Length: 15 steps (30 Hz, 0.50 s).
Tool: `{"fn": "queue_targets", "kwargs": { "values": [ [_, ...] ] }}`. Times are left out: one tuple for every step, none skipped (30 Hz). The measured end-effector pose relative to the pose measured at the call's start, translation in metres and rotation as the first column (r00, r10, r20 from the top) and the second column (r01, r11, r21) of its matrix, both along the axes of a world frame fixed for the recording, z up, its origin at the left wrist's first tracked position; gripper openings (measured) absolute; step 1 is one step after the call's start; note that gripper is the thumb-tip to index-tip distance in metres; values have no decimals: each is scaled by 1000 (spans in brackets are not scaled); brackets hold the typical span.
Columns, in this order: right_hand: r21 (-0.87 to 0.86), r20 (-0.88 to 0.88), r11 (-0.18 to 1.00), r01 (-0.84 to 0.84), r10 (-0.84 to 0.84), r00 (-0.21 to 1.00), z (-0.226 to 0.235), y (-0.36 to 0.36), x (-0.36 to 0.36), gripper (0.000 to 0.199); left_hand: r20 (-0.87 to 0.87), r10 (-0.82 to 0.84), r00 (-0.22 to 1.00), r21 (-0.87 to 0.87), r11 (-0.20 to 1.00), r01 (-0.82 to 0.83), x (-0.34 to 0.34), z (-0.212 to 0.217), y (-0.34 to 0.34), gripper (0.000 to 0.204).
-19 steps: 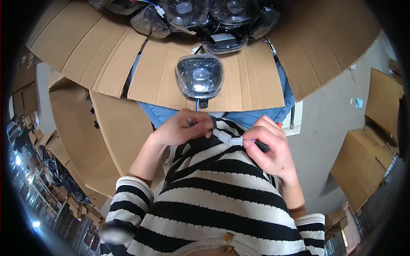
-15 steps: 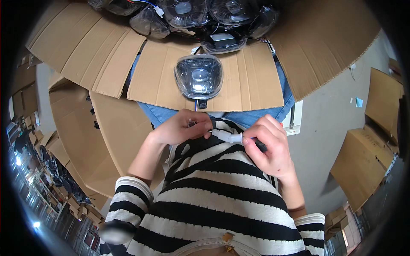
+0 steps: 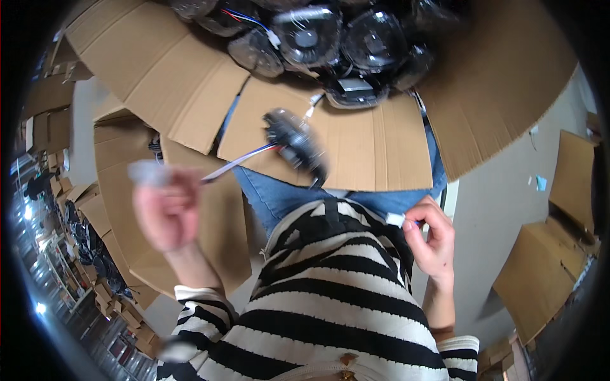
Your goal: The person repeatedly picks up small black electronic components from a cardboard box, connects a white plastic connector to the wires on each unit, and places the assembled item back into the box. The task involves handling multiple identical units in a repetitive sequence.
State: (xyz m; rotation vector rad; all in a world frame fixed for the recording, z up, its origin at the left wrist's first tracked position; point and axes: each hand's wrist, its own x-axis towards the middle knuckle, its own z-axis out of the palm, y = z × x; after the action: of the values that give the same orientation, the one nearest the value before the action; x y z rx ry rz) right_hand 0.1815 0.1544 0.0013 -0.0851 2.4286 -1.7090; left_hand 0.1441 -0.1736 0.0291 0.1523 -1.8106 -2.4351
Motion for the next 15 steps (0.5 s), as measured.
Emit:
{"fn": "queue_targets", "kwargs": {
  "values": [
    [0, 7, 1000, -8, 8, 1000, -1, 2, 0, 4, 13, 320, 947, 222, 923, -315, -4, 26, -17, 15],
    [-24, 16, 999, -26, 27, 1000, -1, 0, 1, 4, -210, 297, 932, 183, 948, -261, -3, 51, -42, 13],
    [-26, 29, 999, -20, 21, 999, -1, -1, 3, 4, -336, 305, 891, 153, 951, -268, -3, 71, -66, 13],
    [-30, 44, 999, -13, 14, 999, -1, -1, 4, 4, -456, 305, 836, 123, 952, -280, -1, 85, -91, 13],
    [-23, 41, 1000, -10, 11, 999, -1, -3, 4, 5, -520, 355, 777, 41, 919, -392, 2, 88, -123, 13],
    [-25, 34, 999, -29, 30, 999, -1, -5, 3, 5, -587, 395, 707, -39, 858, -512, 7, 92, -153, 14],
    [-30, 25, 998, -52, 53, 998, -3, -8, 3, 5, -616, 506, 603, -188, 649, -737, 6, 85, -179, 14],
    [-27, 18, 997, -70, 70, 997, -5, -10, 3, 5, -660, 582, 475, -306, 369, -878, -1, 64, -196, 15],
    [-29, 15, 996, -82, 82, 997, -6, -12, 3, 5, -615, 571, 544, -488, 267, -831, -5, 40, -200, 16],
    [-6, 17, 996, -88, 88, 996, -5, -15, 3, 5, -549, 577, 604, -643, 169, -747, -9, 2, -207, 17],
    [3, 19, 995, -97, 97, 995, -5, -16, 3, 5, -469, 606, 642, -688, 204, -696, -12, -33, -216, 18],
    [1, 24, 994, -107, 107, 994, -4, -15, 2, 5, -388, 628, 675, -733, 233, -639, -12, -59, -227, 19],
    [4, 32, 994, -105, 105, 994, -3, -15, 2, 5, -292, 596, 748, -817, 250, -519, -11, -82, -239, 21],
    [3, 29, 995, -102, 102, 994, -3, -14, 2, 4, -187, 564, 804, -883, 262, -389, -11, -98, -247, 22],
    [4, 26, 995, -98, 98, 995, -4, -13, 2, 4, -123, 553, 824, -874, 332, -354, -16, -105, -249, 24]
  ]
}}
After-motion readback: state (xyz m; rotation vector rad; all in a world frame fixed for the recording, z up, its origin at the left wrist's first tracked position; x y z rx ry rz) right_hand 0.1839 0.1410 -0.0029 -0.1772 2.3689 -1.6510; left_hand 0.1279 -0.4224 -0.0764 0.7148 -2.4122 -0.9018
